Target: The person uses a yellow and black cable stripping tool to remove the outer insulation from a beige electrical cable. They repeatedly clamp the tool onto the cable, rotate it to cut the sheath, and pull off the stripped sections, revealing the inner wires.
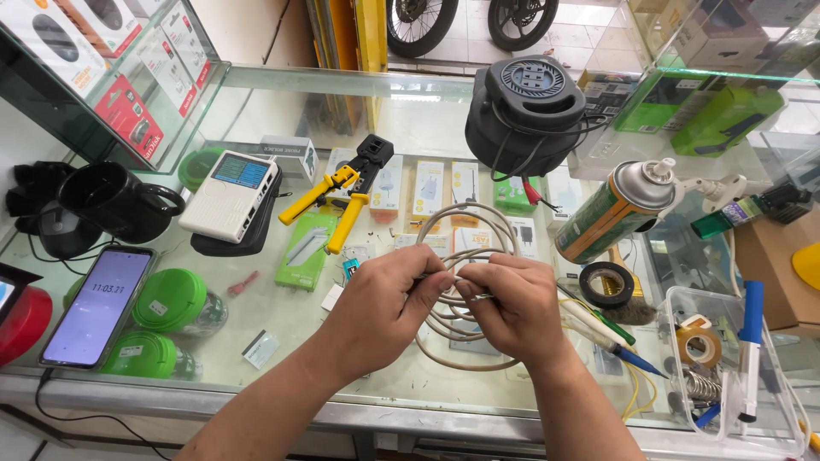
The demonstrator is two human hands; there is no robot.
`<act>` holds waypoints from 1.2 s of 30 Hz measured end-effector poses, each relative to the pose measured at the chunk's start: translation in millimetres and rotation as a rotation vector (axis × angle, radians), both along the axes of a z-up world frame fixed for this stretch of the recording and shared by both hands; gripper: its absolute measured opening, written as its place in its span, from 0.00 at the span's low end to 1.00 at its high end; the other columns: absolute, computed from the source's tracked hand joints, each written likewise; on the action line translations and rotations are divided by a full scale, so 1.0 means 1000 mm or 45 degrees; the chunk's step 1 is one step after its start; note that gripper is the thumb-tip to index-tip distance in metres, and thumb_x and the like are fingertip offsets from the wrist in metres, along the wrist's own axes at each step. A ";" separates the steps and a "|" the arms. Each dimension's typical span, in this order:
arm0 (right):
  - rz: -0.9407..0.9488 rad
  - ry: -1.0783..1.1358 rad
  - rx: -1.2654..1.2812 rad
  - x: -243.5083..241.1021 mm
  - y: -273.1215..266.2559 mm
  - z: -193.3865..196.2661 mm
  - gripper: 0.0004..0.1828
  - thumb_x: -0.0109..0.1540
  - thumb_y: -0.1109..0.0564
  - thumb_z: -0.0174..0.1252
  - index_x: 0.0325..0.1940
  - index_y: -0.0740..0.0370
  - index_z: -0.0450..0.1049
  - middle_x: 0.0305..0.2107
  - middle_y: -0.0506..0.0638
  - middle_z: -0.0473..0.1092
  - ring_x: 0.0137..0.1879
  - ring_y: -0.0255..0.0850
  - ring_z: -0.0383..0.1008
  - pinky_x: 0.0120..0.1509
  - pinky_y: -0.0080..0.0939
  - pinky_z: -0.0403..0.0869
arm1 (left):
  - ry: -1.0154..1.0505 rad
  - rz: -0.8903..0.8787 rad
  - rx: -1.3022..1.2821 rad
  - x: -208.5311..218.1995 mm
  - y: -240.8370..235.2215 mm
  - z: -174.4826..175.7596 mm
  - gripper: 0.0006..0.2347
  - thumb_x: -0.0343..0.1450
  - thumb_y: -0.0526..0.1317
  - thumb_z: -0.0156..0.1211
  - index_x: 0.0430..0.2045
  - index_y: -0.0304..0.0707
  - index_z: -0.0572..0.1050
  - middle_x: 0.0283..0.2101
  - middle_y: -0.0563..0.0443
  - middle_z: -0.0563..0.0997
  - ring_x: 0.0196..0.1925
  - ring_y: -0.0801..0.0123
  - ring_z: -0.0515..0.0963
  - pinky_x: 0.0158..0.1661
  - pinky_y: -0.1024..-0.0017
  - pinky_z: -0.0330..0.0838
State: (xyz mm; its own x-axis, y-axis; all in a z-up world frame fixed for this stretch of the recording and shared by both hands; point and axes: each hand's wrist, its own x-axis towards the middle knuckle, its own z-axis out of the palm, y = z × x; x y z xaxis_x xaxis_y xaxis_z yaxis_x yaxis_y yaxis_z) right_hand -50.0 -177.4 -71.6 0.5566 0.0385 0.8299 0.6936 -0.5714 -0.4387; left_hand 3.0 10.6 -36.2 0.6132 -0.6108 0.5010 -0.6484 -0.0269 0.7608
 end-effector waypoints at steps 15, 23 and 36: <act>0.195 0.363 0.315 -0.010 -0.006 0.018 0.10 0.63 0.64 0.54 0.33 0.66 0.82 0.10 0.47 0.58 0.23 0.32 0.58 0.27 0.37 0.68 | -1.283 0.017 0.008 0.030 -0.004 0.012 0.04 0.77 0.33 0.54 0.40 0.38 0.76 0.36 0.48 0.78 0.38 0.59 0.81 0.38 0.68 0.82; 0.069 0.344 0.229 -0.005 -0.013 0.003 0.10 0.62 0.65 0.55 0.33 0.63 0.83 0.08 0.49 0.64 0.17 0.38 0.59 0.26 0.39 0.68 | -0.210 0.067 0.097 0.023 -0.012 -0.017 0.18 0.75 0.56 0.48 0.28 0.43 0.75 0.20 0.50 0.75 0.20 0.59 0.78 0.25 0.66 0.75; 0.012 0.338 0.237 -0.006 -0.008 0.005 0.11 0.63 0.63 0.55 0.32 0.61 0.83 0.07 0.48 0.64 0.16 0.35 0.59 0.25 0.37 0.68 | -0.606 0.029 -0.014 0.014 -0.004 0.006 0.01 0.73 0.31 0.60 0.32 0.35 0.75 0.29 0.48 0.79 0.31 0.61 0.85 0.34 0.71 0.83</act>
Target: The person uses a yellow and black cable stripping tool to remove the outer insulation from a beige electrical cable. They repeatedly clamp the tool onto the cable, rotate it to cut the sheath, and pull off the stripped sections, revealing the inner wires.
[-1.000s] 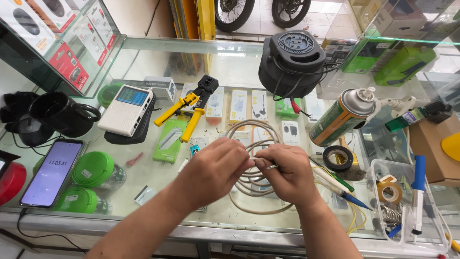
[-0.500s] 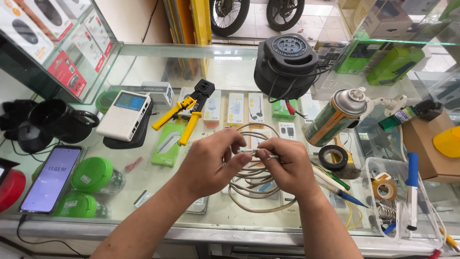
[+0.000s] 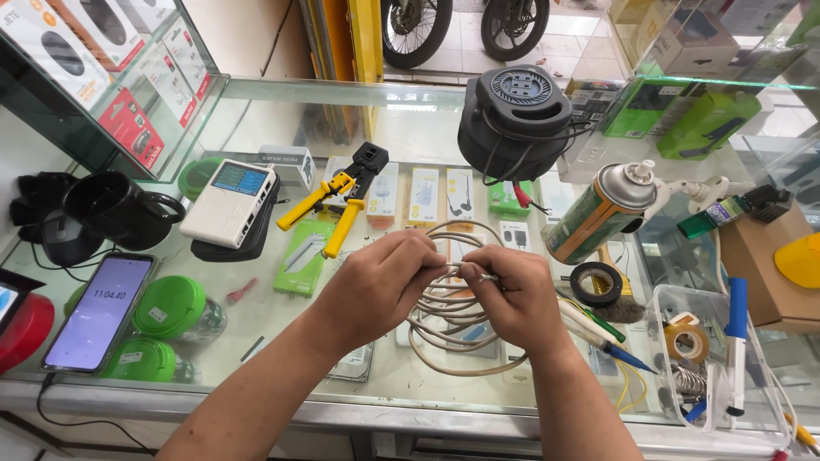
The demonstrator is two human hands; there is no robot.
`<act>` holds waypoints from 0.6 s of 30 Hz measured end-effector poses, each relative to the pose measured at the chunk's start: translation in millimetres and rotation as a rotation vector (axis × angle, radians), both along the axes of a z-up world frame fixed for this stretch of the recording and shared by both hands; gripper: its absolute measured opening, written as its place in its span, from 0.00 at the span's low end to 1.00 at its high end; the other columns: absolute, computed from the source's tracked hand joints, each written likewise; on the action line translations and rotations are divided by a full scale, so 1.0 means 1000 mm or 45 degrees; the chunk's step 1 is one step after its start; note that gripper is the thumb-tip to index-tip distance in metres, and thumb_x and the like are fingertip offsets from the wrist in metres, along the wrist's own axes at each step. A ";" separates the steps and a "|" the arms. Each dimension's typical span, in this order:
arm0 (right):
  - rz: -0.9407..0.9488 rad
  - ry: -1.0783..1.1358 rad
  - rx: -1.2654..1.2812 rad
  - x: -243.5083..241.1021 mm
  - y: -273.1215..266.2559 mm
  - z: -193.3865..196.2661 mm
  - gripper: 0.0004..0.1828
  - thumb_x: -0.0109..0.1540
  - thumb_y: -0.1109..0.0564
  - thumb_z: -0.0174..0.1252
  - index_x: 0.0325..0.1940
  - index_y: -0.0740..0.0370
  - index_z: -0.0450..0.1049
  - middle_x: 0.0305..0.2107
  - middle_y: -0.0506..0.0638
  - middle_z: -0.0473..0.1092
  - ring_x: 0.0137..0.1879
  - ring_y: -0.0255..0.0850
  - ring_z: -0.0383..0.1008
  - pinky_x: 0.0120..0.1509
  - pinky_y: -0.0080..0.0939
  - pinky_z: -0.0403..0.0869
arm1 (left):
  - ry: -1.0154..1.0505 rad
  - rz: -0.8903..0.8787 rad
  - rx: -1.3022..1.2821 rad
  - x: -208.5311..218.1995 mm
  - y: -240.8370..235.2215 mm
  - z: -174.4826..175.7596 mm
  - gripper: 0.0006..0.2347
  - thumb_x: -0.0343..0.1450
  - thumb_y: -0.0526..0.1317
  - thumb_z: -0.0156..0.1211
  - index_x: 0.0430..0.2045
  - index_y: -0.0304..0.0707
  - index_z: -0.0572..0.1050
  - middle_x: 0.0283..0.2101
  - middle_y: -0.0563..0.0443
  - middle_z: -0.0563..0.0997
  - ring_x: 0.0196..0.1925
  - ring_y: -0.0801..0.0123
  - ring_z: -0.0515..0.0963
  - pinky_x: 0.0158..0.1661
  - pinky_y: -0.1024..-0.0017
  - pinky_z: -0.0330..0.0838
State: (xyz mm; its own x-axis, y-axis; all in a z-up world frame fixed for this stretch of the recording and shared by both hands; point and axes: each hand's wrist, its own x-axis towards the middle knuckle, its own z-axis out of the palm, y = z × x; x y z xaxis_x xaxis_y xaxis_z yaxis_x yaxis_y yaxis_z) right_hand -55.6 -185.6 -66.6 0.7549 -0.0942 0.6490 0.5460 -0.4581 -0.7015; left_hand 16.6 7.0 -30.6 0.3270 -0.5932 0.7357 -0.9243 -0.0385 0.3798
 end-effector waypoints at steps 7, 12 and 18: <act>0.034 -0.039 -0.015 0.000 -0.001 0.003 0.10 0.63 0.64 0.55 0.31 0.62 0.82 0.07 0.49 0.62 0.16 0.38 0.58 0.24 0.38 0.68 | -0.113 0.077 -0.113 0.005 0.013 -0.020 0.01 0.71 0.31 0.64 0.34 0.35 0.79 0.30 0.50 0.81 0.32 0.63 0.85 0.35 0.71 0.84; -0.059 -0.214 -0.082 -0.001 -0.014 -0.001 0.08 0.61 0.65 0.57 0.31 0.63 0.81 0.08 0.46 0.59 0.15 0.39 0.53 0.23 0.37 0.67 | 0.702 0.205 -0.279 0.005 0.035 -0.029 0.13 0.77 0.44 0.54 0.23 0.41 0.76 0.14 0.53 0.76 0.16 0.73 0.76 0.23 0.75 0.75; -0.008 -0.456 -0.252 -0.002 -0.003 0.002 0.07 0.61 0.63 0.58 0.29 0.63 0.80 0.06 0.44 0.55 0.13 0.38 0.51 0.19 0.35 0.63 | 0.774 0.238 -0.292 0.008 0.044 -0.066 0.08 0.75 0.41 0.59 0.32 0.35 0.77 0.26 0.47 0.77 0.28 0.69 0.77 0.27 0.73 0.77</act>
